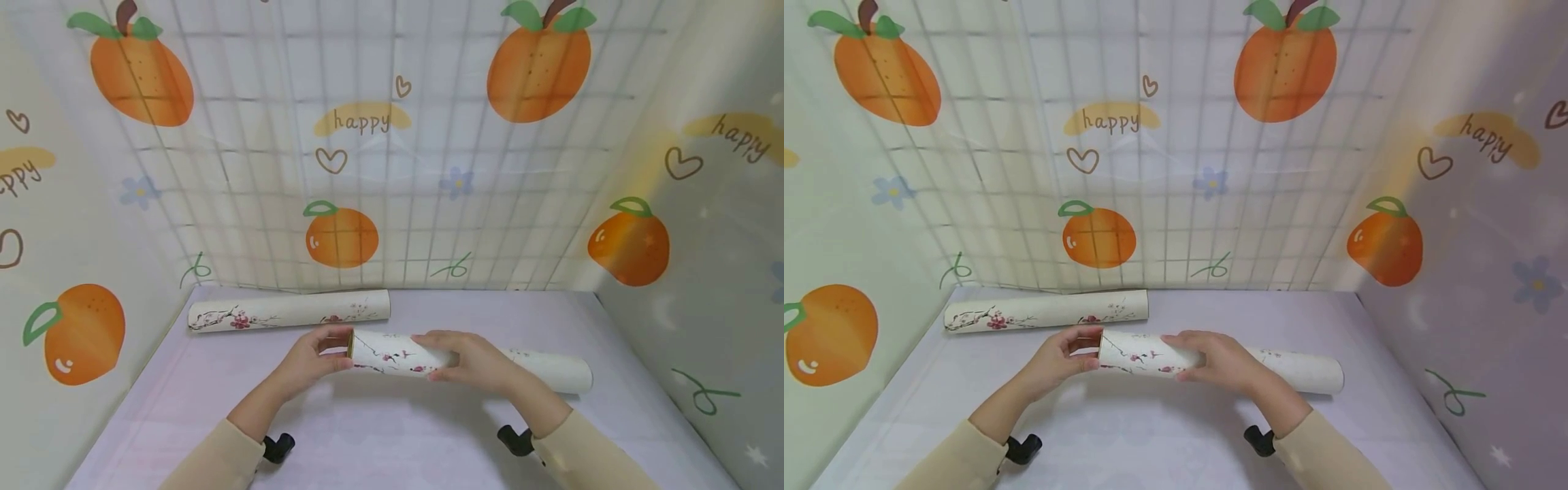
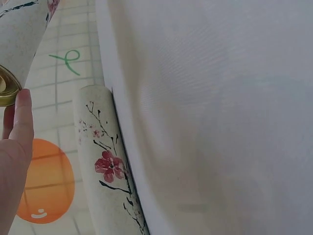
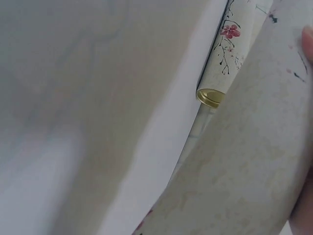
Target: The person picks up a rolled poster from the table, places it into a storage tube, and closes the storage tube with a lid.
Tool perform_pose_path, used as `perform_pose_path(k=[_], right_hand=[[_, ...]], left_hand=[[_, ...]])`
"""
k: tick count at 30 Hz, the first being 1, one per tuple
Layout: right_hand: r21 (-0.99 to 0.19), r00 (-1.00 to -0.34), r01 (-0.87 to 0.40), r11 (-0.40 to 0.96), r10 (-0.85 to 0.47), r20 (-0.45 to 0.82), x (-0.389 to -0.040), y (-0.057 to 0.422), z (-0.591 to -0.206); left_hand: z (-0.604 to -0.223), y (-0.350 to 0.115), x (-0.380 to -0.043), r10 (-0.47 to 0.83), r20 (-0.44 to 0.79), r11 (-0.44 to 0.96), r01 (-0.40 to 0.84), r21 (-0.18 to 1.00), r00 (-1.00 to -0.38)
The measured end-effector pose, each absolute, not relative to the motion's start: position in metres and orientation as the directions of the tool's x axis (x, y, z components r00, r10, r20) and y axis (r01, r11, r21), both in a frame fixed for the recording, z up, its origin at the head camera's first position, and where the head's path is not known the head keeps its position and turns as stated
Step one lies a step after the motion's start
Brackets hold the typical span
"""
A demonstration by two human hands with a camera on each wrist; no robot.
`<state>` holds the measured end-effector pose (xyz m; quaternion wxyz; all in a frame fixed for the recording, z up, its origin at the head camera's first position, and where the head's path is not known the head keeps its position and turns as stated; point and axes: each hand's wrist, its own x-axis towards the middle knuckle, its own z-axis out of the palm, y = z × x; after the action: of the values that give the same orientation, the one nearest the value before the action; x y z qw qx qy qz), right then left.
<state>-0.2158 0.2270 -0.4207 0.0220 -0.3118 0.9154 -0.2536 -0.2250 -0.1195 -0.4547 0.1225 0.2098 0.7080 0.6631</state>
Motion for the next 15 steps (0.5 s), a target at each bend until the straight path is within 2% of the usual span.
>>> perform_pose_path(k=[5,11,15], right_hand=[[-0.444,-0.791,-0.587,0.677,-0.596,0.138,-0.216,0.230,-0.422],[-0.345,-0.763,-0.642,0.685,-0.617,0.195,-0.219,0.235,-0.422],[-0.322,-0.755,-0.654,0.685,-0.620,0.214,-0.221,0.239,-0.422]], left_hand=[[-0.456,-0.118,-0.224,0.442,0.070,0.065,0.110,0.992,-0.894],[-0.457,-0.123,-0.226,0.443,0.097,0.118,0.165,0.979,-0.891],[-0.459,-0.129,-0.229,0.438,0.106,0.158,0.193,0.968,-0.893]])
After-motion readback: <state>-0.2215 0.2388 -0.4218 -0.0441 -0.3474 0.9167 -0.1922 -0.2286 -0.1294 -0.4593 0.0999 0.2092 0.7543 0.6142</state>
